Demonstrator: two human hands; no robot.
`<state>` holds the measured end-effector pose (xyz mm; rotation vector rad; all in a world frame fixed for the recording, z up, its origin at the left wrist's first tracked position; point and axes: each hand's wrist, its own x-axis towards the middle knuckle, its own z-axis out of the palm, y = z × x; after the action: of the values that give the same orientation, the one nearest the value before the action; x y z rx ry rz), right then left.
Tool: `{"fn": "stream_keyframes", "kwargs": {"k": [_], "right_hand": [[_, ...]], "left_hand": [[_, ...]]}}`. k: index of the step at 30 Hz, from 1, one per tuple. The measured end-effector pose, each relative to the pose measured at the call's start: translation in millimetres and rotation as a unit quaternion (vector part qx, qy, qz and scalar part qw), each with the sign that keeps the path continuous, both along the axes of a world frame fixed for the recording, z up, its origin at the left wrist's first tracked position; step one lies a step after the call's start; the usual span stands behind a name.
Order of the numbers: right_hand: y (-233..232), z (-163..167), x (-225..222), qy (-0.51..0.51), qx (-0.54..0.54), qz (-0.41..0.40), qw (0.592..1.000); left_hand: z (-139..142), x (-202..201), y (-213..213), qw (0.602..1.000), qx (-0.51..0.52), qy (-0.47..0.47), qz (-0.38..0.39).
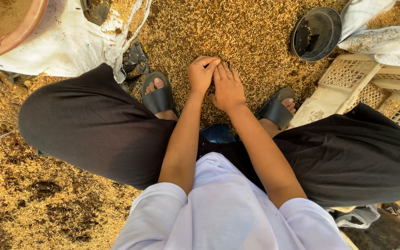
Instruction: The person scoops loose grains from a large pile on the ground into small black plastic bags. They fold the top of each bag to close it and place the filled bags into a nearby plastic crate.
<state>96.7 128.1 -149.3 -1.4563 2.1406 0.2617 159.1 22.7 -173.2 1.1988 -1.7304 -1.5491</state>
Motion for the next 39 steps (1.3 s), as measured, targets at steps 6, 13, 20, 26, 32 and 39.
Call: {"fn": "stream_keyframes", "kwargs": {"k": [6, 13, 20, 26, 32, 39], "right_hand": [[5.4, 11.7, -14.7, -0.086, -0.075, -0.044, 0.992], [0.9, 23.7, 7.3, -0.045, -0.037, -0.012, 0.998], [-6.9, 23.2, 29.3, 0.060, 0.040, 0.073, 0.995], [-5.1, 19.9, -25.7, -0.249, -0.154, -0.048, 0.955], [11.2, 32.1, -46.9, -0.210, -0.302, -0.206, 0.907], [33.2, 22.0, 5.0, -0.010, -0.099, -0.156, 0.983]], "left_hand": [[20.6, 3.8, -29.4, 0.991, -0.023, -0.117, -0.054], [21.5, 30.3, -22.3, 0.917, -0.003, -0.332, -0.219], [0.0, 32.6, -12.1, 0.881, -0.358, -0.211, -0.227], [32.0, 22.2, -25.9, 0.902, -0.092, -0.343, -0.248], [36.7, 19.6, -33.1, 0.980, -0.088, -0.097, -0.150], [20.4, 11.0, -22.2, 0.970, -0.077, -0.110, -0.203]]}}
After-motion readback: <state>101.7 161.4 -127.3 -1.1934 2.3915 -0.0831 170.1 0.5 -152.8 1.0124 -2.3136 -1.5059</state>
